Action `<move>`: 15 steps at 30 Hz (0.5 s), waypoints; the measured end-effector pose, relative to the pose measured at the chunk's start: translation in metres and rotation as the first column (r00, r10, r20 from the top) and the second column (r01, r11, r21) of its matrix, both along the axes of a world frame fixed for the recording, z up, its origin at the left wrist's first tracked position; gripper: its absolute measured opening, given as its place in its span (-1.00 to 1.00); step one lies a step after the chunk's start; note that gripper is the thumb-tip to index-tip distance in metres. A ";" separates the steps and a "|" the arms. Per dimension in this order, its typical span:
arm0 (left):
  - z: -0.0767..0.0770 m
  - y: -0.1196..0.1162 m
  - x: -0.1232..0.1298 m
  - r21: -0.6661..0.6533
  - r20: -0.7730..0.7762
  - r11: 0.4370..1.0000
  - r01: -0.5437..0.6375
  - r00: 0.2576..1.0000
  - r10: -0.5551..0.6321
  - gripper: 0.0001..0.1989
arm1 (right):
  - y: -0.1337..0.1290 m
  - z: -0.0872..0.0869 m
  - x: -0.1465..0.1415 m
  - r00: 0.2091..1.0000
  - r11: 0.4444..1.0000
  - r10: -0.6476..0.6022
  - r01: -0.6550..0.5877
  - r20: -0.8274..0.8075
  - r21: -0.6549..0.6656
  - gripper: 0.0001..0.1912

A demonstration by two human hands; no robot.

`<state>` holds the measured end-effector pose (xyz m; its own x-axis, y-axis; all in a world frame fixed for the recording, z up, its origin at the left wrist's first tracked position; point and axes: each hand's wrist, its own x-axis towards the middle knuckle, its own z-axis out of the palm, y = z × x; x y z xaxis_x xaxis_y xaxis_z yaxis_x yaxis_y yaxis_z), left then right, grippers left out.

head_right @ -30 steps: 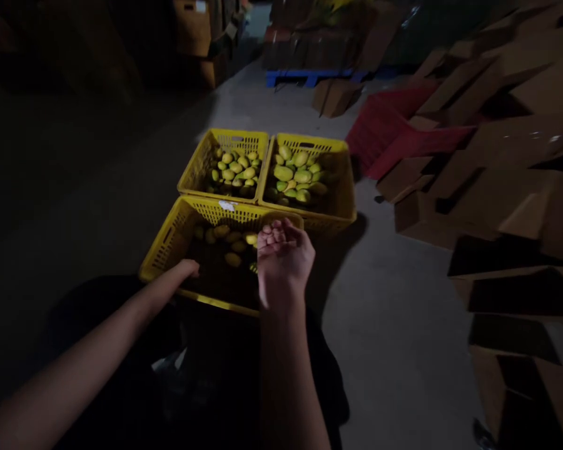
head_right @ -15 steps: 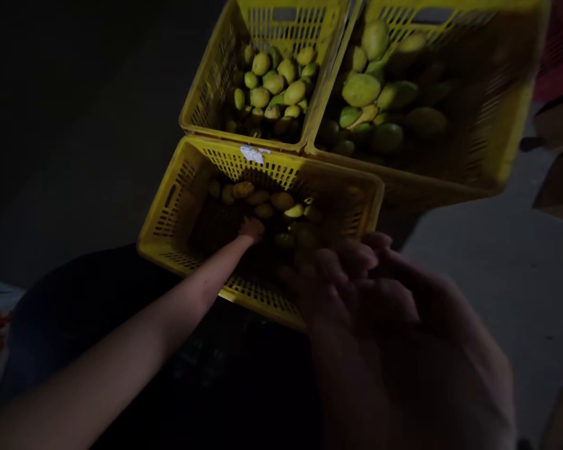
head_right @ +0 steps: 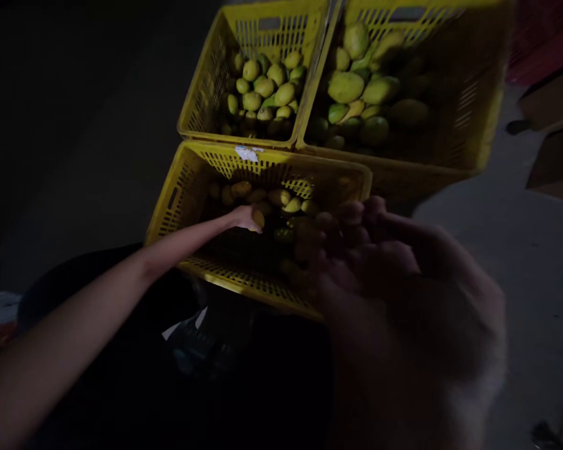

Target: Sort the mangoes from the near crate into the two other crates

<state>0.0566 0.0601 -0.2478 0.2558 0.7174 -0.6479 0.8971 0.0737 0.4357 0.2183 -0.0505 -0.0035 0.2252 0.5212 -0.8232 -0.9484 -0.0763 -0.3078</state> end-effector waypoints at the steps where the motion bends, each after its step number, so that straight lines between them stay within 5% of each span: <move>1: 0.021 0.005 -0.001 0.057 0.050 0.998 0.040 0.998 -0.043 -0.24 | 0.001 0.003 -0.001 0.997 0.999 0.036 -0.037 0.062 0.017 -0.68; 6: 0.135 0.019 -0.001 0.357 0.389 0.929 0.098 0.889 -0.244 -0.31 | 0.004 0.009 0.001 0.958 0.982 0.145 -0.171 0.249 0.086 -0.73; 10: 0.211 0.005 0.008 0.393 0.539 0.917 0.073 0.790 -0.294 -0.51 | 0.005 0.008 -0.011 0.939 0.912 0.251 -0.311 0.236 0.267 -0.63; 13: 0.227 -0.009 0.015 0.390 0.648 0.920 0.037 0.699 -0.303 -0.55 | 0.002 0.008 -0.023 0.923 0.840 0.347 -0.386 0.169 0.382 -0.62; 15: 0.208 -0.012 0.014 0.310 0.674 0.950 -0.025 0.711 -0.201 -0.60 | 0.000 0.007 -0.027 0.907 0.841 0.403 -0.419 0.122 0.342 -0.61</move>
